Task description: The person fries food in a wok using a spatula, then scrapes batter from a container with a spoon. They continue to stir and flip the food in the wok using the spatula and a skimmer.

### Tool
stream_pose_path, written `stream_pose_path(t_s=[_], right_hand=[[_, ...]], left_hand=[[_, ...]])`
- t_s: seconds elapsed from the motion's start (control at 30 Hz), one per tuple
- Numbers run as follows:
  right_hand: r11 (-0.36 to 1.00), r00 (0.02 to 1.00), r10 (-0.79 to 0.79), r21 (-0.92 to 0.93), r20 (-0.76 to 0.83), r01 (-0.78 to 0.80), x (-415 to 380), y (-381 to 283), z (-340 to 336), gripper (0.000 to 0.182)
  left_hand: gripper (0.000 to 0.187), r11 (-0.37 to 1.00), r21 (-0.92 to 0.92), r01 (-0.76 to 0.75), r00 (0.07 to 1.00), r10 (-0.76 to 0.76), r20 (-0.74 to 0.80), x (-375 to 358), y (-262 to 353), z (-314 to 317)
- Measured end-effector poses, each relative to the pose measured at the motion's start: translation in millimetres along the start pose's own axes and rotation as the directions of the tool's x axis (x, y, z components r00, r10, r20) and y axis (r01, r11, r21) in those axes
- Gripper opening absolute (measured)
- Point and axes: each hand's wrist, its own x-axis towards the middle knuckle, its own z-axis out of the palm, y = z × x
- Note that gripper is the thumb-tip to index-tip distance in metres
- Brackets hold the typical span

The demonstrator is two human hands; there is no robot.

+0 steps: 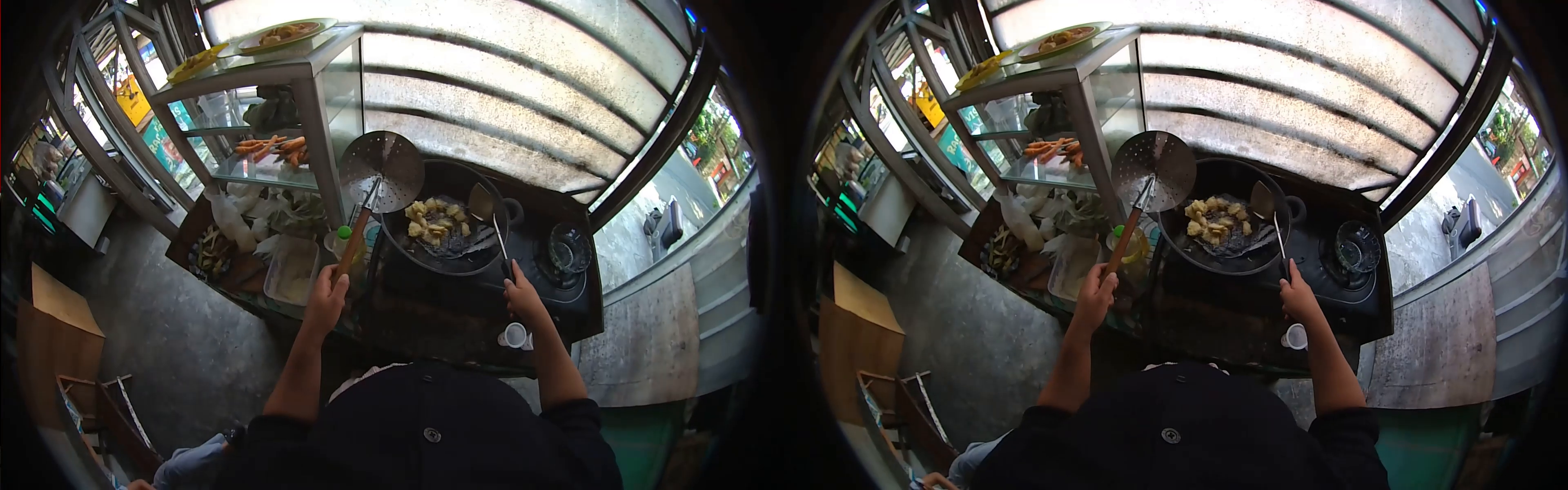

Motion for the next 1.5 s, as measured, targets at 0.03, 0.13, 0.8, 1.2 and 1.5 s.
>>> stream_pose_path(t_s=[0.03,0.13,0.8,1.2,1.5], right_hand=[[0.999,0.999,0.009,-0.053,-0.036,-0.011,-2,0,0,0.063],[0.997,0.997,0.070,-0.008,-0.044,-0.071,-4,4,2,0.063],[0.804,0.925,0.018,0.545,0.380,-0.239,-10,-25,37,0.052],[0.969,0.979,-0.034,0.245,0.199,-0.016,-11,-38,23,0.061],[0.993,0.995,0.098,0.070,0.013,-0.099,-5,-12,-7,0.065]], left_hand=[[0.029,1.000,-0.004,0.001,1.000,-0.001,-0.007,0,2,0],[0.029,1.000,-0.013,0.010,1.000,-0.010,-0.005,-2,4,1],[0.031,0.999,-0.017,-0.029,1.000,0.029,-0.003,7,1,-5],[0.030,0.999,-0.019,-0.035,0.999,0.035,-0.006,3,-3,-11],[0.027,0.997,-0.069,-0.021,0.999,0.018,-0.036,-3,-6,-19]])
